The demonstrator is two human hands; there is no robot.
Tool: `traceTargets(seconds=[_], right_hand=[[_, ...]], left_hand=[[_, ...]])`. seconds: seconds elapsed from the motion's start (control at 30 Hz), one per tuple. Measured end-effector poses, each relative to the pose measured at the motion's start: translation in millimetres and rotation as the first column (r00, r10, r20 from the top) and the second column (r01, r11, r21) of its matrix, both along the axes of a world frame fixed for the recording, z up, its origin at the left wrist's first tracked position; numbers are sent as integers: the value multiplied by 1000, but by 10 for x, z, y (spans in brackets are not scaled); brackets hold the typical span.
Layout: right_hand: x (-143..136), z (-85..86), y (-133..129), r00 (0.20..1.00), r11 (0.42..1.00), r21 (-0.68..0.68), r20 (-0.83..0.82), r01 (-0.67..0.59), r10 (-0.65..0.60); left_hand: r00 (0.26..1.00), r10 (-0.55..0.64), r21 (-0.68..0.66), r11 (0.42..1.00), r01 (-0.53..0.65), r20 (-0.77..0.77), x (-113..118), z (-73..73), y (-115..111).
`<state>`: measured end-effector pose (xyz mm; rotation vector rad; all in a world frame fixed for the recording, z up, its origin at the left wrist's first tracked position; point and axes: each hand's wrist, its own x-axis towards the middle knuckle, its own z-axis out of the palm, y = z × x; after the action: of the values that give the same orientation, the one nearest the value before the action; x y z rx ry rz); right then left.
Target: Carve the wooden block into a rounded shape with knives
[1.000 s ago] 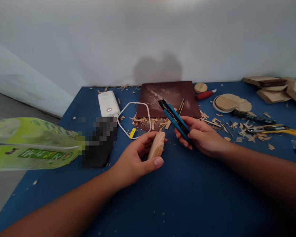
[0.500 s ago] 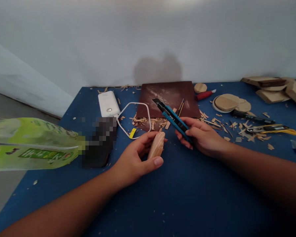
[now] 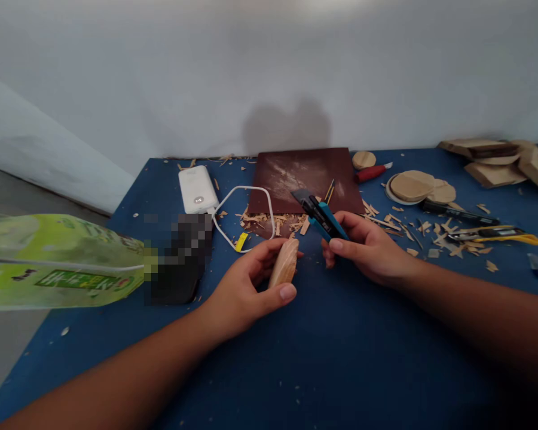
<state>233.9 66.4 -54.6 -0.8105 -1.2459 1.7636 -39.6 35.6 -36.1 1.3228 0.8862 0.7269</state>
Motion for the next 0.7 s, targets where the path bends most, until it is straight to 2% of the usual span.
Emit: traceTargets(seconds=[0.13,0.23,0.33,0.43,0.53,0.6,0.7], right_hand=[[-5,55,-6,990,994,98,133,-51,38],[-6,108,-5,970,980,186,242,-63,17],[5,105,-8,975,971,232,222,-53,0],[30,73,-37,986,979,197,163,-59,27],[45,81,-95,974,975,215,227,-55,5],[35,119,-127,943,946,313,332,-81,-29],[-4,172,-131,889,846,500,452,-184,-75]], left_hand=[[1000,1,-8,1000,-1,-5,1,13,-3],[1000,18,3,1000,-18,-25,-2,12,-5],[999,32,17,999,-32,-28,-6,-2,-10],[998,53,33,998,-52,-29,0,-4,-22],[995,88,56,995,-85,-55,16,26,-41],[991,91,62,994,-86,-94,26,53,-55],[980,97,86,993,-83,-173,30,78,-76]])
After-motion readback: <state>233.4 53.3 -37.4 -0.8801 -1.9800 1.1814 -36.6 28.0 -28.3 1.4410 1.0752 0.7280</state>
